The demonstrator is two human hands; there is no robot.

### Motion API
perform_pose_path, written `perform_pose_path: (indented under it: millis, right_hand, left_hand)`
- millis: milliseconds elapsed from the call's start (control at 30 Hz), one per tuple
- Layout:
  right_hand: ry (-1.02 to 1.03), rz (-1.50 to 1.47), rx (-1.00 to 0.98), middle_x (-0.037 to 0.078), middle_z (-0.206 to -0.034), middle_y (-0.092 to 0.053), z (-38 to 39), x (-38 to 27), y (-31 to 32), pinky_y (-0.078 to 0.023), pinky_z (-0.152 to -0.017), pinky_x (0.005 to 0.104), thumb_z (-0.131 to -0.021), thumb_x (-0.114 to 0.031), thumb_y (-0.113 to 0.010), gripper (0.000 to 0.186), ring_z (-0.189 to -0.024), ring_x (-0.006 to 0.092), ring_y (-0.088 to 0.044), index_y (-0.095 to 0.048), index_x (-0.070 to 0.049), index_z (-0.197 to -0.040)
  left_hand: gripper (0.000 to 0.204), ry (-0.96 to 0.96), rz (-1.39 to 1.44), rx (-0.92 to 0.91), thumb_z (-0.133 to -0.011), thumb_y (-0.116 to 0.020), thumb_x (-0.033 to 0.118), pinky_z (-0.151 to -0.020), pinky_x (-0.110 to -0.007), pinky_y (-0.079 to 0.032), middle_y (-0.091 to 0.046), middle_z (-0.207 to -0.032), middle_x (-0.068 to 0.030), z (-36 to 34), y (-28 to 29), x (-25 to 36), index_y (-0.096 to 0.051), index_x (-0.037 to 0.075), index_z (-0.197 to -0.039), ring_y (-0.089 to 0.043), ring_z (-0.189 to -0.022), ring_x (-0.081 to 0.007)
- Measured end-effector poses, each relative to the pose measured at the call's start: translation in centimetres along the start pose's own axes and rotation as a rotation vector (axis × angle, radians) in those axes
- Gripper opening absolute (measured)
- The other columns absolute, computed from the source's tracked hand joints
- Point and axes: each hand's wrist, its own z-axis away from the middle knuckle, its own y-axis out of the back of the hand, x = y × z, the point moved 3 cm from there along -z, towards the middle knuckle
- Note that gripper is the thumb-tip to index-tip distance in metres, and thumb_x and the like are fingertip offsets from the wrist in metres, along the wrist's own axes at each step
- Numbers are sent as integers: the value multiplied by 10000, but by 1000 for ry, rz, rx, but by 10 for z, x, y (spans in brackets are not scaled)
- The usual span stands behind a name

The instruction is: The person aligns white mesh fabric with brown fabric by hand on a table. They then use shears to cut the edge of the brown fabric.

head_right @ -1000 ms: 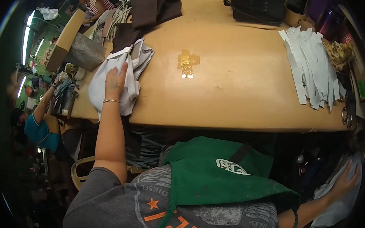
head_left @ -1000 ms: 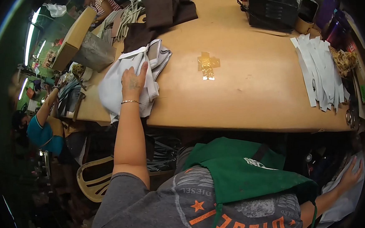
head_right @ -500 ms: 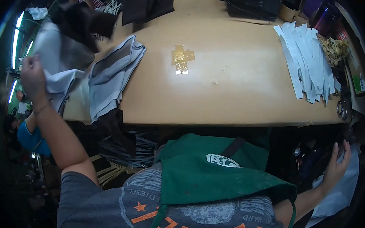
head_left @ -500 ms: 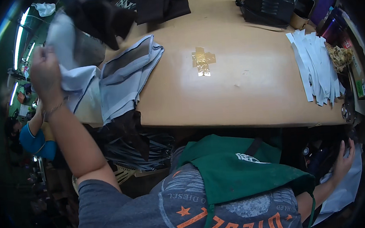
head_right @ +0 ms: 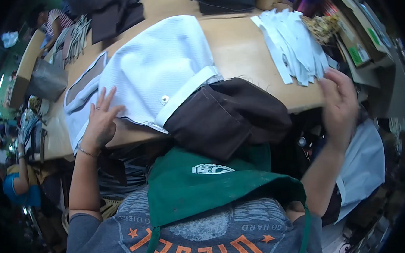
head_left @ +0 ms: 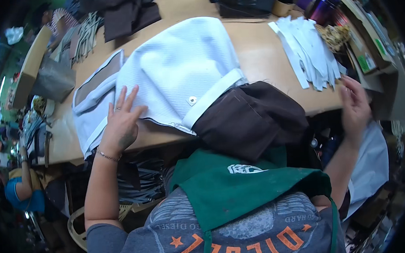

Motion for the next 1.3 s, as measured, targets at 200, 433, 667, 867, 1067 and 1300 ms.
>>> perform_pose_path:
  millis: [200, 433, 667, 867, 1067, 1300]
  right_hand:
    - [-86, -227, -449, 146, -908, -613, -6, -31, -112, -442, -741, 301, -778, -228, -620, 275, -824, 250, -590, -605, 14, -906]
    - [-60, -328, -1203, 216, -1088, -547, 84, -62, -154, -405, -873, 354, -715, -410, -665, 687, -1022, 319, -532, -418, 15, -1195]
    - [180, -479, -1372, 248, -1056, -475, 129, -109, -174, -372, -886, 363, -799, -448, -561, 659, -1018, 358, -472, -385, 62, -1179]
    - [-305, -215, -716, 231, -736, -587, 55, -54, -154, -458, -664, 378, -798, -396, -560, 469, -711, 322, -587, -598, 71, -765]
    - [-322, -278, -694, 221, -766, -592, 19, -44, -228, -457, -654, 368, -705, -264, -665, 347, -717, 300, -593, -577, 56, -805]
    - [-363, -409, -472, 145, -779, -610, -48, -32, -292, -457, -629, 331, -731, -213, -646, 288, -694, 226, -589, -559, 26, -866]
  left_hand:
    - [249, 8, 566, 333, -834, -554, 177, -977, -414, -300, -439, -1236, -192, -27, 5, 44, -554, 25, -1031, -347, -1200, -380]
    - [577, 403, 391, -135, -822, -437, 521, -940, -634, -197, -260, -1380, -155, -84, -32, 87, -401, 171, -1279, -167, -1285, -390]
    - [659, 71, 250, -165, -743, -505, 584, -952, -639, -180, -190, -1422, -97, -149, -57, 32, -366, 267, -1304, -109, -1318, -318]
    - [318, -169, 441, 485, -669, -674, 157, -809, -394, -438, -553, -1010, -146, -120, -7, 89, -571, 34, -944, -520, -966, -349]
    - [240, -694, 403, 202, -734, -597, 307, -893, -378, -329, -517, -1038, -27, -45, -21, 165, -591, 109, -870, -463, -1053, -186]
    - [154, -692, 402, 51, -787, -536, 296, -570, -276, -380, -495, -706, 30, -56, -43, 148, -523, 145, -762, -545, -711, -129]
